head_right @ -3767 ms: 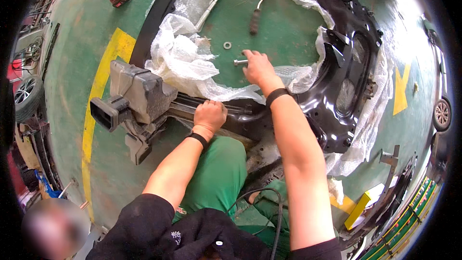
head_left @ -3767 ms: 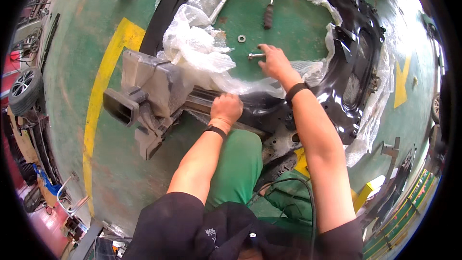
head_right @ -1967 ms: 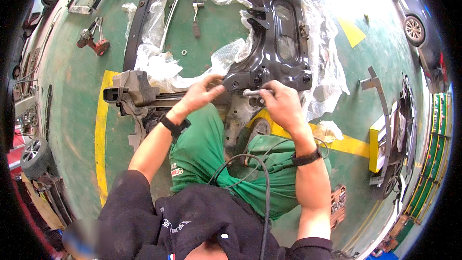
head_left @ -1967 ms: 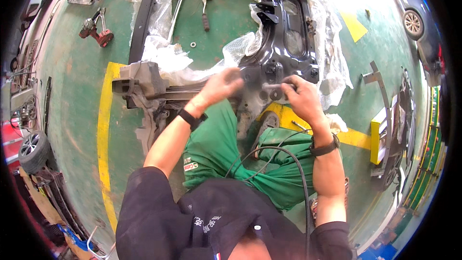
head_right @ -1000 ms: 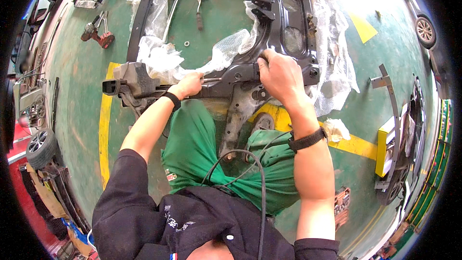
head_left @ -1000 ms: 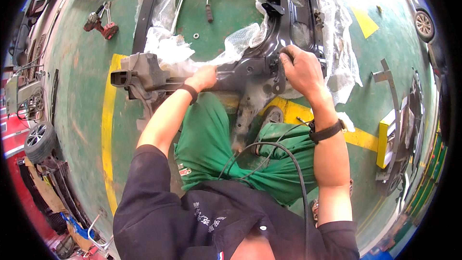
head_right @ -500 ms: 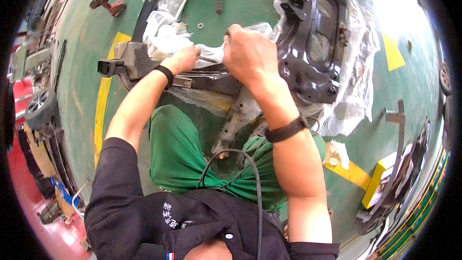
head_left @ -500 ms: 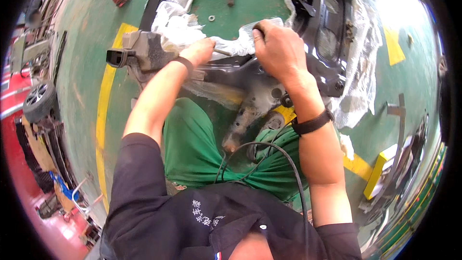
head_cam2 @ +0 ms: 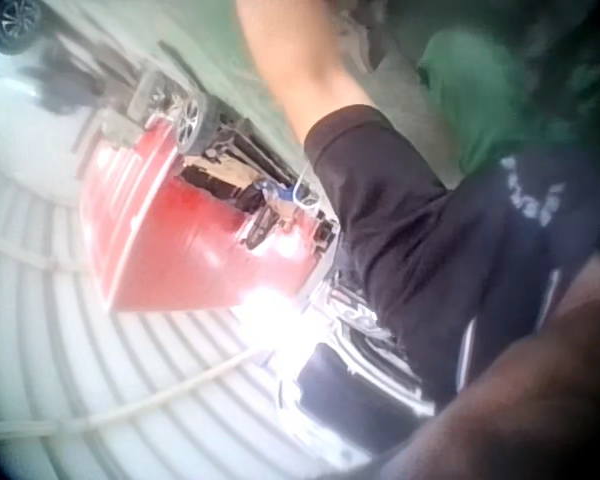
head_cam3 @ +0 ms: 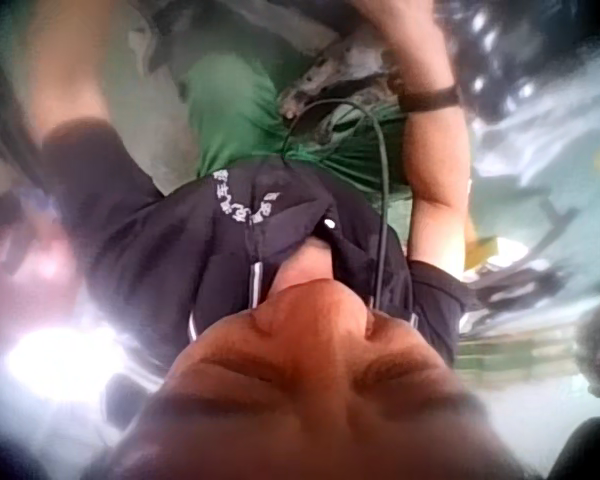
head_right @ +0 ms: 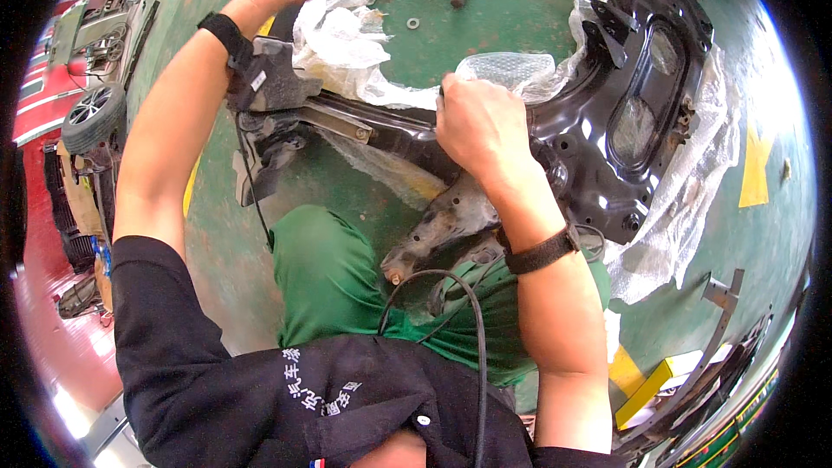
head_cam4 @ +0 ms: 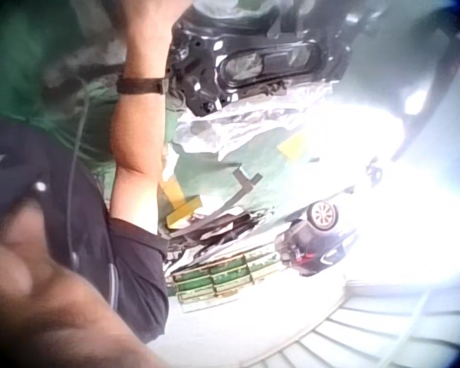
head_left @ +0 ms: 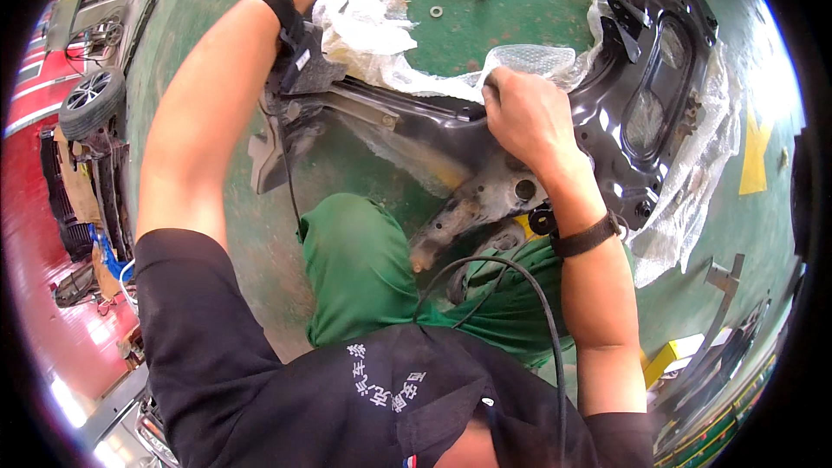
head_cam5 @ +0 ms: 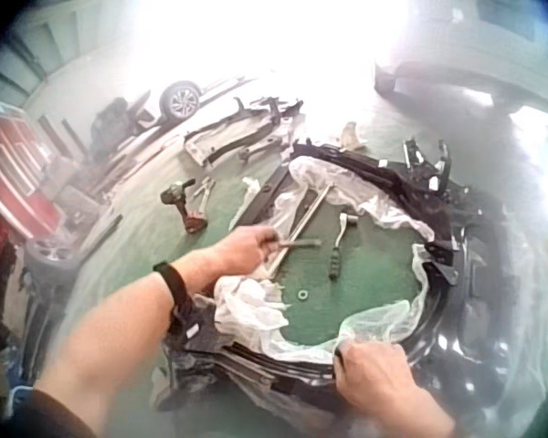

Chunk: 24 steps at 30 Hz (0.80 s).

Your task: The person assembles various metal automotive components on the floor of a garage by hand, using a hammer to tap parts together and a screwdriver to align or fasten components.

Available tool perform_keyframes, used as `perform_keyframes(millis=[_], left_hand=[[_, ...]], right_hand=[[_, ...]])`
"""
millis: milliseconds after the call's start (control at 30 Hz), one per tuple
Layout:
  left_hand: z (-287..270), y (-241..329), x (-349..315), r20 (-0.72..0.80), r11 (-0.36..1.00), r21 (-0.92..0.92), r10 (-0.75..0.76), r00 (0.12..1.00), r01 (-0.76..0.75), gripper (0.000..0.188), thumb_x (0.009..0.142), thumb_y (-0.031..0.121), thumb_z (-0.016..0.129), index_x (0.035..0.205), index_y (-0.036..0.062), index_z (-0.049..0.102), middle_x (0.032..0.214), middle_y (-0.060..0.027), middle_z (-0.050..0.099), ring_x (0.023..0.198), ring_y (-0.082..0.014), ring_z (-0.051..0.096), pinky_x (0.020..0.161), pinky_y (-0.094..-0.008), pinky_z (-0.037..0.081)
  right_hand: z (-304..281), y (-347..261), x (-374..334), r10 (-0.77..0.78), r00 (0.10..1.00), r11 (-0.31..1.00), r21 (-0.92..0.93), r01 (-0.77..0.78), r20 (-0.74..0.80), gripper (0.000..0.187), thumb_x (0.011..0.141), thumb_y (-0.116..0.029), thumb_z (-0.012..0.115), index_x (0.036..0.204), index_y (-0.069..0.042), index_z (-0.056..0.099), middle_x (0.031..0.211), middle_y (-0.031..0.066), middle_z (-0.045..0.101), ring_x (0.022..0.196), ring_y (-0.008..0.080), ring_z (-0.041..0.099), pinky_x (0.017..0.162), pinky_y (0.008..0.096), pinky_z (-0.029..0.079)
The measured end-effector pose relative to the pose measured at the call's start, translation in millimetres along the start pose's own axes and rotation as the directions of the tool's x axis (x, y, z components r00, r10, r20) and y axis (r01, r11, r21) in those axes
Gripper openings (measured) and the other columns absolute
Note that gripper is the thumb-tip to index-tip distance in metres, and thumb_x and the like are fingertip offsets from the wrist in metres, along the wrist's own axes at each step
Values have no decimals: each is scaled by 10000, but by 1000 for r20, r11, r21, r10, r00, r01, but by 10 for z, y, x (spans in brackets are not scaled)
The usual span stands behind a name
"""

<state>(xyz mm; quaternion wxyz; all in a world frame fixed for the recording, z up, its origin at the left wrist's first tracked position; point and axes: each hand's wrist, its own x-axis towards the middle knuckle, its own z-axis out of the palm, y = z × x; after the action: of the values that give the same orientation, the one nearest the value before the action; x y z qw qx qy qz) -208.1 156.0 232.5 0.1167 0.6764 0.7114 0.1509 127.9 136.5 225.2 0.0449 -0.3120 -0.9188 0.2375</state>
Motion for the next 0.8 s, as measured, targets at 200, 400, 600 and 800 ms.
perform_keyframes(millis=[200, 400, 600, 800], left_hand=[[-291, 99, 243, 19, 980, 31, -198, 980, 198, 226, 995, 245, 586, 1053, 39, 656, 929, -205, 687, 881, -380, 651, 773, -442, 510], [522, 58, 291, -37, 995, 44, -91, 995, 93, 282, 986, 287, 617, 1141, 56, 659, 1059, -206, 691, 1028, -410, 653, 879, -447, 519], [1195, 594, 637, -222, 985, -144, 58, 973, -92, 222, 986, 249, 597, 1096, 65, 652, 1061, -185, 675, 983, -406, 643, 873, -462, 507], [1093, 1096, 1139, -261, 952, -290, -176, 949, 97, 263, 987, 271, 591, 1084, 34, 648, 962, -195, 688, 925, -393, 647, 834, -448, 497]], right_hand=[[73, 159, 96, 3, 994, 999, 35, -7, 108, 207, 896, -215, 616, 877, -16, 669, 826, 216, 695, 822, 423, 681, 733, 525, 536], [300, -156, 148, -115, 957, 972, 227, 53, 266, 355, 892, -354, 645, 908, -6, 708, 879, 233, 715, 860, 419, 706, 787, 498, 566], [309, -571, -5, -270, 827, 806, 585, -86, 493, 790, 805, -725, 644, 1130, -9, 717, 1068, 280, 708, 1035, 407, 692, 909, 485, 541], [422, -498, -132, -44, 899, 890, 425, -162, 435, 606, 898, -573, 624, 1016, 20, 666, 970, 242, 718, 972, 406, 696, 840, 484, 558]])
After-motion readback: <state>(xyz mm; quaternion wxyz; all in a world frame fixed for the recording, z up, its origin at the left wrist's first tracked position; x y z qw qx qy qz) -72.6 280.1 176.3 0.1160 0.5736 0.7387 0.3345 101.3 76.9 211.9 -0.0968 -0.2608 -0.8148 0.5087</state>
